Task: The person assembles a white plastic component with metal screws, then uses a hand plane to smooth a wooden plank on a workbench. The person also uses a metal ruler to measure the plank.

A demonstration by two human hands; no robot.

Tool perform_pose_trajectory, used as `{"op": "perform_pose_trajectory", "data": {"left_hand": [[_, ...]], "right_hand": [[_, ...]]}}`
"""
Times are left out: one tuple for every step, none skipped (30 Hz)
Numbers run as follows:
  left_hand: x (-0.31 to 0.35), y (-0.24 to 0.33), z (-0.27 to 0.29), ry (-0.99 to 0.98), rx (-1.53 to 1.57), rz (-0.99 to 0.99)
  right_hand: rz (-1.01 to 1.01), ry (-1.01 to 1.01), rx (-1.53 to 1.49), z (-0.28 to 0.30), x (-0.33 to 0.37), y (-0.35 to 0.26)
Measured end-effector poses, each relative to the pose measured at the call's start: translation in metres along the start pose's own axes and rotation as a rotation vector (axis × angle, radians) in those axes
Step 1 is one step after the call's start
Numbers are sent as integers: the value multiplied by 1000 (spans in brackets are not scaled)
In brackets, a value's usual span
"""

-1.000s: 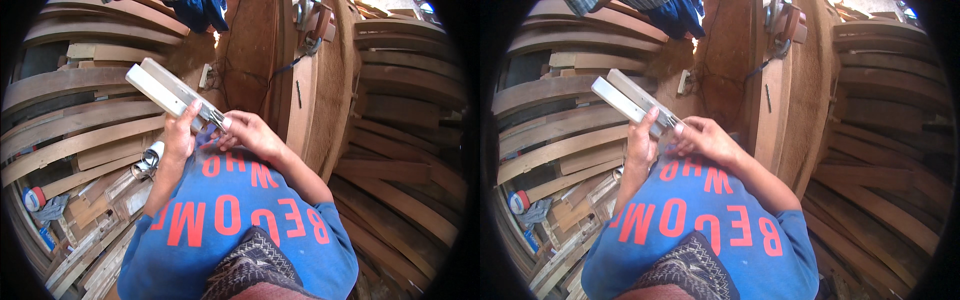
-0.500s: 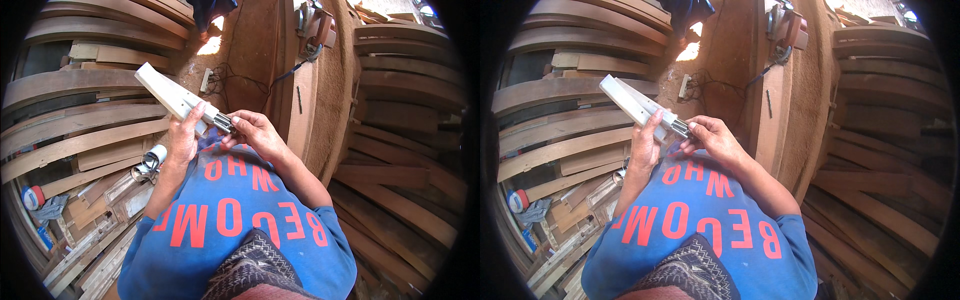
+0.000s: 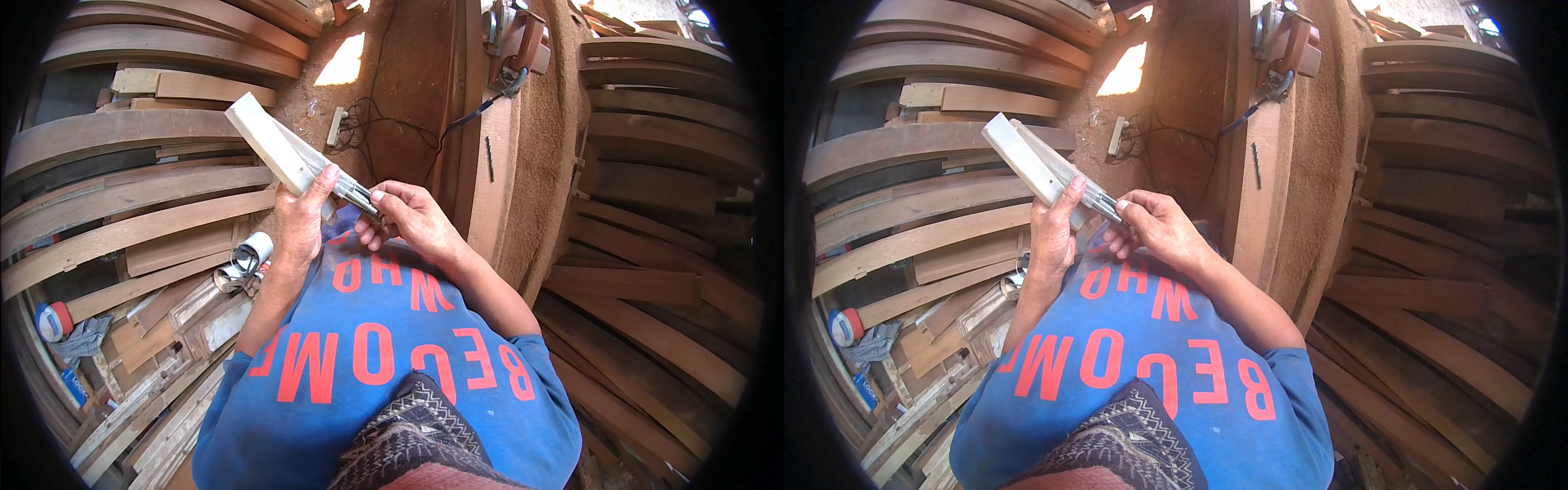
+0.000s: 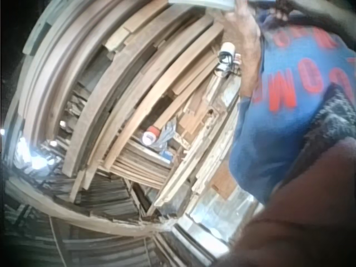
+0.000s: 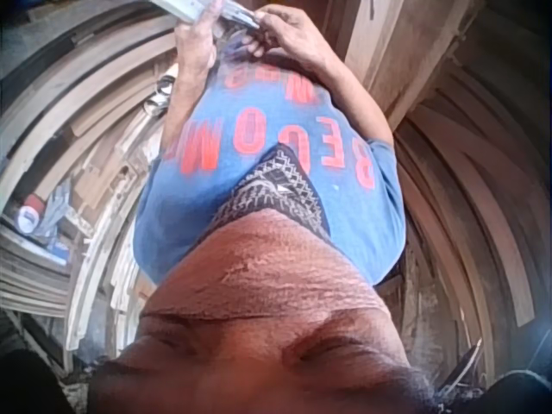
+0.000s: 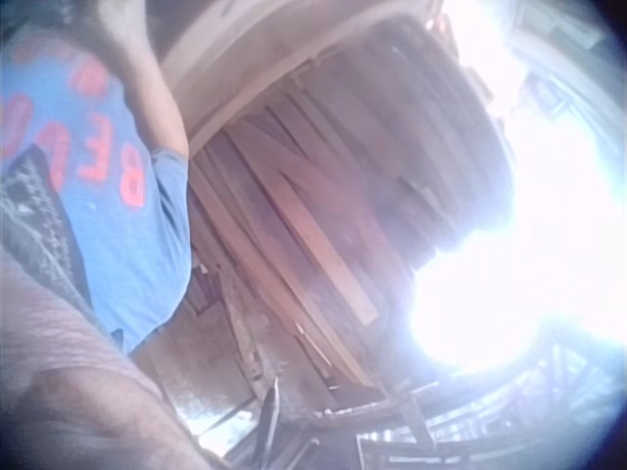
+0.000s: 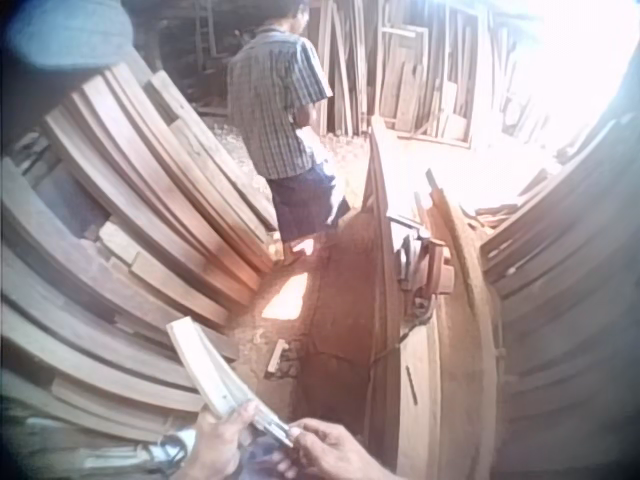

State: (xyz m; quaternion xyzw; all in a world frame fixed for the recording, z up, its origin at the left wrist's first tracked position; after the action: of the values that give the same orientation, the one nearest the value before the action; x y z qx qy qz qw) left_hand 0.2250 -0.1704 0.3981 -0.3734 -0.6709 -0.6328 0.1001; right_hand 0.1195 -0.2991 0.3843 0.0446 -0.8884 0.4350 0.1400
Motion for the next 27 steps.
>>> {"op": "perform_pose_trajectory", "data": {"left_hand": [[0,1,0,8,-14,-13],[1,2,0,13,-26,-26],[2,2,0,28,-43,-21],[3,4,-2,19,-58,-33],[3,5,-3,20,-76,-29],[4,6,-3,21,-94,-25],[5,8,-4,41,-87,-50],[6,10,-5,60,-82,-75],[7,14,-8,42,-79,-105],[6,15,-9,58,-121,-94],[4,18,-11,39,-166,-87],[1,18,-9,64,-214,-51],[-1,20,-14,-20,-69,-74],[-4,20,-15,-61,73,-67],[-6,22,-19,-144,204,-74],[-8,20,-17,-136,197,-46],[-9,20,-18,-172,180,-30],[-10,20,-19,-210,164,-14],[-11,18,-18,-205,151,-16],[-12,17,-16,-198,137,-18],[-13,16,-14,-176,116,-12],[-13,17,-11,-167,130,-33],[-15,17,-9,-146,136,-44],[-15,17,-7,-131,137,-52],[-16,17,-6,-128,116,-58],[-16,18,-7,-131,89,-61],[-16,18,-6,-118,62,-62]], "right_hand": [[-31,17,-30,2,0,2],[-57,24,-65,1,0,4],[-83,30,-101,1,0,6],[-63,41,-89,1,-1,4],[-42,52,-76,0,-3,3],[-51,94,-45,3,-4,4],[15,59,10,-1,-5,-1],[53,56,84,-2,-5,-3],[118,16,154,-5,-6,-8],[91,36,177,-3,-6,-6],[91,17,196,-3,-7,-6],[102,-3,213,-3,-7,-7],[79,-1,145,-3,-7,-4],[67,0,75,-2,-7,-3],[48,9,12,-1,-7,-1],[36,3,-56,-2,-7,0],[16,8,-116,-2,-5,1],[-34,36,-155,0,-3,5],[-27,26,-172,-1,-2,4],[-51,36,-171,0,0,5],[-63,31,-180,0,2,4],[-81,42,-175,1,4,5],[-84,40,-181,0,5,4],[-78,34,-192,0,6,3],[-91,39,-191,0,7,3],[-93,40,-195,0,8,3],[-99,40,-200,0,8,4]]}}
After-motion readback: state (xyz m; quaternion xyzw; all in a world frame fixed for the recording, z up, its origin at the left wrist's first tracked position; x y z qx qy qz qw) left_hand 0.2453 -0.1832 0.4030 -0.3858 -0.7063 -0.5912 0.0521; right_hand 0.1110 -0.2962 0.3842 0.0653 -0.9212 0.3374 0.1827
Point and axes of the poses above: each hand's wrist, its own x-axis away from the middle knuckle, its own z-axis out of the back of the hand, y = z × x, the point moved 8 cm from there along -x, towards the middle knuckle, and after that the axes turned 13 degrees about z, right-handed, at the moved point
